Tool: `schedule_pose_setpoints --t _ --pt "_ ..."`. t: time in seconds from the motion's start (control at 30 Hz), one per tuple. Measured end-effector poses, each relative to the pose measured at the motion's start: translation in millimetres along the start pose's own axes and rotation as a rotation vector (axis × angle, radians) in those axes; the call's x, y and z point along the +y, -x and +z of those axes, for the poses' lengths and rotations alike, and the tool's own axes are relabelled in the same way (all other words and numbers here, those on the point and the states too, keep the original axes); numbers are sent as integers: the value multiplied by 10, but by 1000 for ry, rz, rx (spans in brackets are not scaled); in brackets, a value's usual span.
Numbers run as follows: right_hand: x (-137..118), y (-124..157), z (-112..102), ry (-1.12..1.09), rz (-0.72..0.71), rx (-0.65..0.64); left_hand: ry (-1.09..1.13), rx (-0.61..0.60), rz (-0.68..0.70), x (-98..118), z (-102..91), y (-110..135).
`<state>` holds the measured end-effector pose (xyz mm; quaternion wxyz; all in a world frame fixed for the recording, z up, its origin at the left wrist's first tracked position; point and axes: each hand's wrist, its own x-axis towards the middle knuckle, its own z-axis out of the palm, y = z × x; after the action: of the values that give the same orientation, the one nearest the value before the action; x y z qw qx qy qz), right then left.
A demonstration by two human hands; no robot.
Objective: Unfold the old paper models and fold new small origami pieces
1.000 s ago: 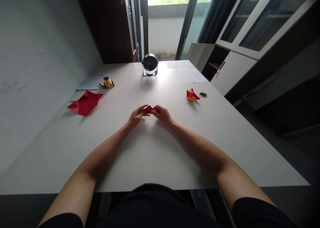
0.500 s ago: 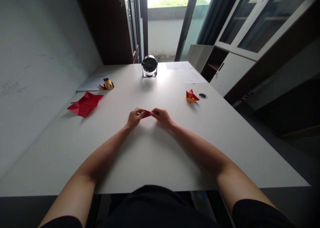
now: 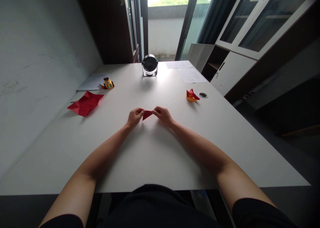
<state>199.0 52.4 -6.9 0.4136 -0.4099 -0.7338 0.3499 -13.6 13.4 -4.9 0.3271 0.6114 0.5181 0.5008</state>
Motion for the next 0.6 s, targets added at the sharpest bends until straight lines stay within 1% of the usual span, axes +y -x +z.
schedule_pose_setpoints --t 0.2,0.33,0.5,0.6 --pt "1 -24 -23 -164 62 30 56 -38 7 -4 21 10" --pt "36 -41 -17 -293 53 13 76 -61 -1 -26 31 7" --pt "33 -48 -9 -278 41 46 165 -113 -29 -31 41 9" --pt "-17 -40 -9 -326 56 32 205 -112 -40 -29 43 1"
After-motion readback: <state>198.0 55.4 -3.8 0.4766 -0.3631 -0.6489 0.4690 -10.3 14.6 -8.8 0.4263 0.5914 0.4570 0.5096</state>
